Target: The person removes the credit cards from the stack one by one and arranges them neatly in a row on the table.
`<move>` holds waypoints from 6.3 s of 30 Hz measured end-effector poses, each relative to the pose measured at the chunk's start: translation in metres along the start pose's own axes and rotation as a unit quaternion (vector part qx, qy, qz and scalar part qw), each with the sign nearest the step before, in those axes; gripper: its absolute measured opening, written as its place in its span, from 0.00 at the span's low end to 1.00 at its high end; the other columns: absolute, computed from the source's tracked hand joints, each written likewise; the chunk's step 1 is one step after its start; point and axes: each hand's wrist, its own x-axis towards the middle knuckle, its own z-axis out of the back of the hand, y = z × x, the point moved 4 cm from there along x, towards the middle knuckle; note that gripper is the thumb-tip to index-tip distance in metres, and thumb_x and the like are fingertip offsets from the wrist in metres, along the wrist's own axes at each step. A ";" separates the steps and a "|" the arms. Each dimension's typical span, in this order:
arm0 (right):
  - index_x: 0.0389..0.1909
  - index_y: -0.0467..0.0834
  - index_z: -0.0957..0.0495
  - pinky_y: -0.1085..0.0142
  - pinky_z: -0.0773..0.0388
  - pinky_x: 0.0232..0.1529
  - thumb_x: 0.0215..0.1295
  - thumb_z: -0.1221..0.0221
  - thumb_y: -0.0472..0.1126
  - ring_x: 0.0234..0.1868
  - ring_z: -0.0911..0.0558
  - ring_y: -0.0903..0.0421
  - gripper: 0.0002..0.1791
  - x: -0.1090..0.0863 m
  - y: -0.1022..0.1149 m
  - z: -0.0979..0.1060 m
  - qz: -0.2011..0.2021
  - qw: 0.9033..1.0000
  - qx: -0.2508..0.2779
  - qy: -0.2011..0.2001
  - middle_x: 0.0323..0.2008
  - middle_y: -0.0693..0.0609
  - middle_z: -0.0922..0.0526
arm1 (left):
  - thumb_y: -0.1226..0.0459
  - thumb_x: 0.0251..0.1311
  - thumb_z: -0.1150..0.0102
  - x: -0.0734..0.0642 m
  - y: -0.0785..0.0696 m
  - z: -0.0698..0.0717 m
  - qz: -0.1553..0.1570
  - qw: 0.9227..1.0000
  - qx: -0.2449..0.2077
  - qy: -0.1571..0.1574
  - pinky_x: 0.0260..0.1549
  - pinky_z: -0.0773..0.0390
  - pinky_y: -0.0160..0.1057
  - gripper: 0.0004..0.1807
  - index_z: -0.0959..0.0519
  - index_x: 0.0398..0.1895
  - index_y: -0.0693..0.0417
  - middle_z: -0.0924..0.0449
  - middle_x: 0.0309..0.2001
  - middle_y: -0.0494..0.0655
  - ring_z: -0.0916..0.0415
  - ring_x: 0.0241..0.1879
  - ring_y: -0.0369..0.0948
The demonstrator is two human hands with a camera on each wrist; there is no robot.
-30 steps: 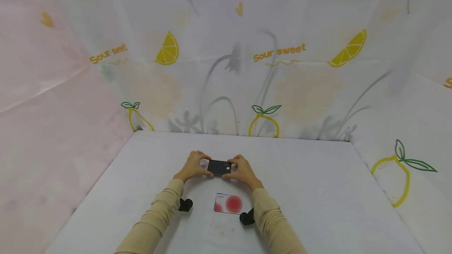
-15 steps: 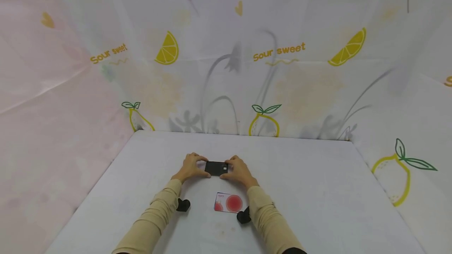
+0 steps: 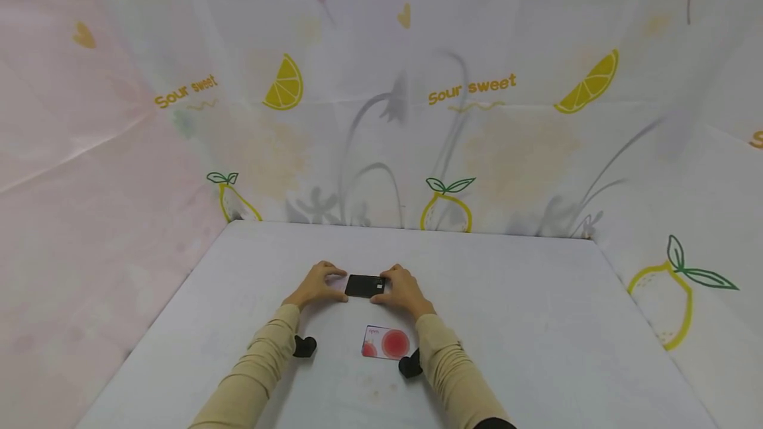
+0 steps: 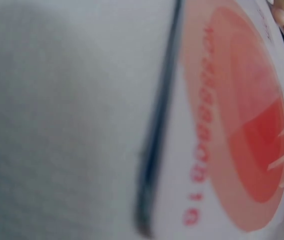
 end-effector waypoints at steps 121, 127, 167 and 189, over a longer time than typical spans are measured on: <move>0.46 0.32 0.22 0.58 0.22 0.36 0.54 0.35 0.33 0.35 0.21 0.47 0.18 -0.051 0.003 0.027 0.024 0.978 0.103 -0.179 0.35 0.43 0.20 | 0.63 0.46 0.28 -0.028 -0.051 0.010 -0.118 0.985 -0.044 -0.114 0.48 0.28 0.54 0.26 0.22 0.48 0.68 0.20 0.44 0.61 0.25 0.48 0.54; 0.43 0.31 0.22 0.58 0.22 0.37 0.53 0.34 0.33 0.35 0.21 0.48 0.16 -0.057 0.009 0.037 0.036 0.974 0.113 -0.195 0.34 0.44 0.18 | 0.65 0.45 0.28 -0.036 -0.064 0.010 -0.136 0.979 -0.066 -0.136 0.42 0.23 0.49 0.23 0.21 0.45 0.67 0.18 0.41 0.58 0.22 0.42 0.51; 0.36 0.36 0.19 0.65 0.20 0.36 0.45 0.31 0.30 0.33 0.18 0.54 0.14 -0.110 0.031 0.050 0.095 0.957 0.107 -0.252 0.32 0.47 0.16 | 0.67 0.36 0.23 -0.084 -0.089 -0.015 -0.164 0.972 -0.097 -0.139 0.42 0.22 0.43 0.24 0.19 0.40 0.65 0.16 0.39 0.51 0.21 0.40 0.46; 0.35 0.34 0.19 0.65 0.20 0.37 0.44 0.31 0.28 0.32 0.19 0.56 0.14 -0.132 0.024 0.033 0.042 0.963 0.133 -0.230 0.31 0.50 0.16 | 0.63 0.39 0.24 -0.094 -0.076 -0.036 -0.116 0.983 -0.108 -0.094 0.44 0.23 0.43 0.24 0.20 0.41 0.65 0.17 0.40 0.53 0.22 0.40 0.47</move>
